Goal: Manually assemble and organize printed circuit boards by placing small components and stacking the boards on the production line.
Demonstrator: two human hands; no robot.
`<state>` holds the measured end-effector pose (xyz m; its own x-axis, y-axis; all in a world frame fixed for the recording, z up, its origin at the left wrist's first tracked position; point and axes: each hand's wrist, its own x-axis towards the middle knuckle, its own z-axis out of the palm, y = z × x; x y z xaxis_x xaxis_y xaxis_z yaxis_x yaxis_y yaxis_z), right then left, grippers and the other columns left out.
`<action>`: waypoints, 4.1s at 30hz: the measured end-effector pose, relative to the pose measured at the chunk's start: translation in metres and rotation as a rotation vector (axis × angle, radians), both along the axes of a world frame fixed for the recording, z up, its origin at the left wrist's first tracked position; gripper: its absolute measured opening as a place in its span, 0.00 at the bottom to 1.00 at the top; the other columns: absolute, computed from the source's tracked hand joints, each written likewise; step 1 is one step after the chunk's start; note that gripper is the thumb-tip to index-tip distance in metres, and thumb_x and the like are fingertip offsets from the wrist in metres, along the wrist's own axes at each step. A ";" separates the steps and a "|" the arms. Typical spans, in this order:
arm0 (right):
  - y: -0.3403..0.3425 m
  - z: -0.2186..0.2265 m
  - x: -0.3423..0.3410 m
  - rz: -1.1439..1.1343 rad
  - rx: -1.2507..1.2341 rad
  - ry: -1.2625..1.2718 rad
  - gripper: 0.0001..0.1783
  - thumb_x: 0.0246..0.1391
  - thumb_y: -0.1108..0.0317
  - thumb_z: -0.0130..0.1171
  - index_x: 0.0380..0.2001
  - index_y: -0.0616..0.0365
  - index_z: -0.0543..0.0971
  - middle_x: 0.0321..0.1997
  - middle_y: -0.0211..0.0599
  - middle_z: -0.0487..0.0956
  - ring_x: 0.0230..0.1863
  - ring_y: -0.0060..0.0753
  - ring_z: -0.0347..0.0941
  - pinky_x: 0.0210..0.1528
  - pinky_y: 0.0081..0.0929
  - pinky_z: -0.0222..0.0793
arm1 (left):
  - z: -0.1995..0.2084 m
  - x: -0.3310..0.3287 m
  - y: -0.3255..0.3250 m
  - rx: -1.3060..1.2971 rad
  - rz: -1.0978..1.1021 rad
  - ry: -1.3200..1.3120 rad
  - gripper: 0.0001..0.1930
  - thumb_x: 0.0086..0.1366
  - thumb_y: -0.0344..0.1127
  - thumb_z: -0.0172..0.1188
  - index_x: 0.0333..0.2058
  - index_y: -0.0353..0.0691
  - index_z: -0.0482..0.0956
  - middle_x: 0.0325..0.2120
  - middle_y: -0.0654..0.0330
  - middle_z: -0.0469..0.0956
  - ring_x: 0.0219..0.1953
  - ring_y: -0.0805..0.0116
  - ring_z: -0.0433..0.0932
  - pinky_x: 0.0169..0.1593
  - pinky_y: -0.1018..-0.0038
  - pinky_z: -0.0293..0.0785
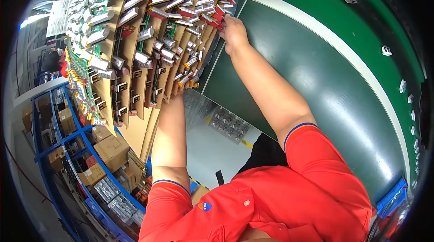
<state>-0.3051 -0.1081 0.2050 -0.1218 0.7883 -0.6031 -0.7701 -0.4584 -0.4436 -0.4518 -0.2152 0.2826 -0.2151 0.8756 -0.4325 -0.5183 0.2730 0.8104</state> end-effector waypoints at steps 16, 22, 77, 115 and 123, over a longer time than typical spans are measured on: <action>-0.017 -0.014 -0.031 0.100 -0.032 -0.070 0.13 0.56 0.60 0.42 0.33 0.60 0.69 0.32 0.36 0.71 0.32 0.33 0.67 0.38 0.34 0.64 | 0.018 -0.025 -0.023 0.175 0.008 -0.123 0.30 0.61 0.51 0.44 0.56 0.38 0.54 0.52 0.50 0.61 0.53 0.54 0.61 0.53 0.56 0.63; -0.017 -0.005 -0.008 0.165 0.025 -0.026 0.12 0.55 0.62 0.42 0.32 0.59 0.70 0.30 0.34 0.72 0.30 0.31 0.67 0.36 0.32 0.64 | 0.002 -0.034 -0.014 0.247 -0.005 -0.178 0.30 0.61 0.51 0.44 0.56 0.38 0.54 0.51 0.50 0.62 0.52 0.54 0.62 0.52 0.57 0.63; -0.019 0.113 0.152 1.038 -0.849 0.866 0.35 0.52 0.53 0.47 0.59 0.57 0.51 0.61 0.50 0.51 0.59 0.55 0.52 0.60 0.52 0.46 | -0.061 0.209 -0.025 -0.221 0.533 0.121 0.29 0.66 0.46 0.37 0.56 0.29 0.47 0.53 0.38 0.56 0.57 0.48 0.55 0.58 0.68 0.52; -0.132 -0.050 0.405 1.309 0.156 -1.764 0.20 0.51 0.53 0.45 0.30 0.58 0.79 0.31 0.49 0.77 0.35 0.49 0.73 0.41 0.40 0.66 | -0.022 -0.067 -0.160 -0.048 -0.669 0.972 0.19 0.62 0.44 0.43 0.30 0.35 0.79 0.32 0.57 0.77 0.38 0.67 0.74 0.45 0.74 0.66; -0.047 -0.028 0.222 0.476 -0.122 -0.702 0.31 0.52 0.43 0.44 0.53 0.52 0.62 0.50 0.43 0.66 0.43 0.39 0.66 0.36 0.38 0.68 | -0.060 -0.007 -0.060 -0.120 0.003 0.185 0.34 0.62 0.58 0.38 0.61 0.54 0.38 0.62 0.57 0.39 0.60 0.55 0.53 0.55 0.56 0.54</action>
<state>-0.0828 -0.1555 0.1771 0.0100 0.6728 -0.7397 -0.0483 -0.7386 -0.6724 -0.4588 -0.2750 0.2222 -0.3025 0.8197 -0.4863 -0.3646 0.3719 0.8537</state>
